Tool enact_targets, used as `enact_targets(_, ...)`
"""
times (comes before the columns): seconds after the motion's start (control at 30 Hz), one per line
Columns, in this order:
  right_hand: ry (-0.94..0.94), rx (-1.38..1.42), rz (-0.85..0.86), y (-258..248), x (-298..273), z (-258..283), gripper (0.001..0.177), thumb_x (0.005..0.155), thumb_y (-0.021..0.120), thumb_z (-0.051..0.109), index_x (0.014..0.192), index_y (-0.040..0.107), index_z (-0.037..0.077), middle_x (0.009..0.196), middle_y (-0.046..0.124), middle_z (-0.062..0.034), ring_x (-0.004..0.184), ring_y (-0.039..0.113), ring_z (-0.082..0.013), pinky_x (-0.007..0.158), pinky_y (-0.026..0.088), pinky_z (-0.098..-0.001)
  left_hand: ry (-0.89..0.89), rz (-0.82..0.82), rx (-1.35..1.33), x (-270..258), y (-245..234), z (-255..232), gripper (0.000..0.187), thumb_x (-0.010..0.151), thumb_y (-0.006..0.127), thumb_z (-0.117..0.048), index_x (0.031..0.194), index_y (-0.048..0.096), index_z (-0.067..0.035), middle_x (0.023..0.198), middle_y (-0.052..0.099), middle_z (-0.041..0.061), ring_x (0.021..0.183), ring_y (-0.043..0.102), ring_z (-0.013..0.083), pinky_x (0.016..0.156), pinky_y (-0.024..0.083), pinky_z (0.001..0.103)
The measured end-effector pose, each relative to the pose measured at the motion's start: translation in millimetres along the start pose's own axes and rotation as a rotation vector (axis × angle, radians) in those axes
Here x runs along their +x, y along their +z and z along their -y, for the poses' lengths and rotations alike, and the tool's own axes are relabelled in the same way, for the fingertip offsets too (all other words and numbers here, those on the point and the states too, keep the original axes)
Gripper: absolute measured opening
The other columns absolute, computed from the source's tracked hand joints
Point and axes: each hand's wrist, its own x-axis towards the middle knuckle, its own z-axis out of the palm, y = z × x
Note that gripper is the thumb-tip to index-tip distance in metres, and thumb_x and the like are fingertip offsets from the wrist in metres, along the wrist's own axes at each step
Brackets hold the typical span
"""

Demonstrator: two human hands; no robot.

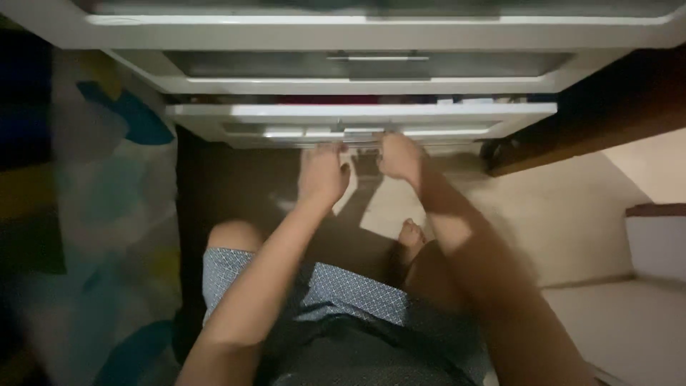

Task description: The person unplugs a phone and its charger from a dresser, searches through drawers for items, and uses a wet wipe to clean the dresser handles and front surfaces before tidying bottles on the top.

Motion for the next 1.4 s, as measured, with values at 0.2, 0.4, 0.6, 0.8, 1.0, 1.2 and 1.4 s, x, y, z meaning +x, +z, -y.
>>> enact_targets(0.2, 0.337, -0.144, 0.067, -5.7, 45.6, 17.1, 0.038, 0.09, 0.06, 0.015, 0.126, 0.072, 0.008, 0.124, 0.07, -0.0212, 0.117, 0.066, -0.0403, 0.099, 0.052, -0.0508, -0.371, 0.505, 0.025, -22.0, -36.1, 30.5, 0.038, 0.092, 0.066, -0.025, 0.13, 0.065, -0.018, 0.121, 0.07, 0.017, 0.116, 0.065, 0.0369, 0.099, 0.051, 0.048)
enact_targets(0.4, 0.162, -0.129, 0.314, 81.7, 79.1, 32.0, 0.058, 0.085, 0.058, 0.008, 0.144, 0.057, 0.012, 0.144, 0.058, -0.0191, 0.135, 0.054, -0.0361, 0.114, 0.042, -0.0488, -0.379, 0.514, 0.008, -14.6, -53.0, 58.5, 0.039, 0.091, 0.066, -0.023, 0.129, 0.065, -0.018, 0.121, 0.069, 0.016, 0.115, 0.064, 0.037, 0.097, 0.05, 0.048)
enact_targets(0.6, 0.16, -0.067, 0.129, 145.7, 93.1, 14.3, 0.092, 0.077, 0.062, 0.009, 0.16, 0.022, 0.007, 0.164, 0.024, -0.0149, 0.152, 0.022, -0.0302, 0.121, 0.023, -0.0458, -0.358, 0.45, 0.049, -7.4, -67.2, 79.0, 0.041, 0.089, 0.062, -0.013, 0.129, 0.066, -0.017, 0.12, 0.071, 0.015, 0.114, 0.066, 0.0358, 0.096, 0.051, 0.049)
enact_targets(0.8, 0.248, -0.059, 0.205, 141.3, 96.0, 10.6, 0.085, 0.079, 0.057, 0.009, 0.159, 0.031, 0.018, 0.169, 0.026, -0.0068, 0.158, 0.021, -0.0252, 0.126, 0.019, -0.0519, -0.375, 0.38, 0.026, -6.4, -82.4, 90.6, 0.045, 0.087, 0.055, -0.002, 0.128, 0.067, -0.016, 0.119, 0.071, 0.017, 0.111, 0.066, 0.0369, 0.094, 0.052, 0.048)
enact_targets(1.0, 0.226, -0.018, 0.185, 152.0, 88.1, 8.6, 0.078, 0.081, 0.058, 0.015, 0.155, 0.034, 0.017, 0.16, 0.031, -0.0116, 0.148, 0.027, -0.0305, 0.119, 0.023, -0.057, -0.395, 0.419, 0.036, -17.3, -81.1, 94.5, 0.048, 0.085, 0.055, -0.001, 0.129, 0.066, -0.016, 0.118, 0.071, 0.017, 0.112, 0.066, 0.0363, 0.094, 0.052, 0.048)
enact_targets(1.2, 0.208, -0.097, 0.25, 139.0, 64.8, 35.8, 0.048, 0.095, 0.054, 0.031, 0.139, 0.052, 0.013, 0.133, 0.054, -0.0205, 0.124, 0.05, -0.0397, 0.104, 0.04, -0.0555, -0.397, 0.361, 0.013, -17.8, -80.1, 87.3, 0.041, 0.089, 0.059, -0.007, 0.128, 0.068, -0.015, 0.12, 0.071, 0.017, 0.113, 0.066, 0.0366, 0.097, 0.052, 0.047)
enact_targets(1.4, 0.105, 0.066, 0.16, 52.9, 16.7, 165.2, 0.037, 0.085, 0.06, 0.021, 0.122, 0.066, 0.018, 0.111, 0.069, -0.0215, 0.102, 0.067, -0.043, 0.087, 0.051, -0.0556, -0.371, 0.074, -0.227, -8.8, -124.7, 36.3, 0.038, 0.087, 0.068, -0.019, 0.125, 0.07, -0.013, 0.122, 0.069, 0.018, 0.109, 0.066, 0.0383, 0.092, 0.052, 0.047)
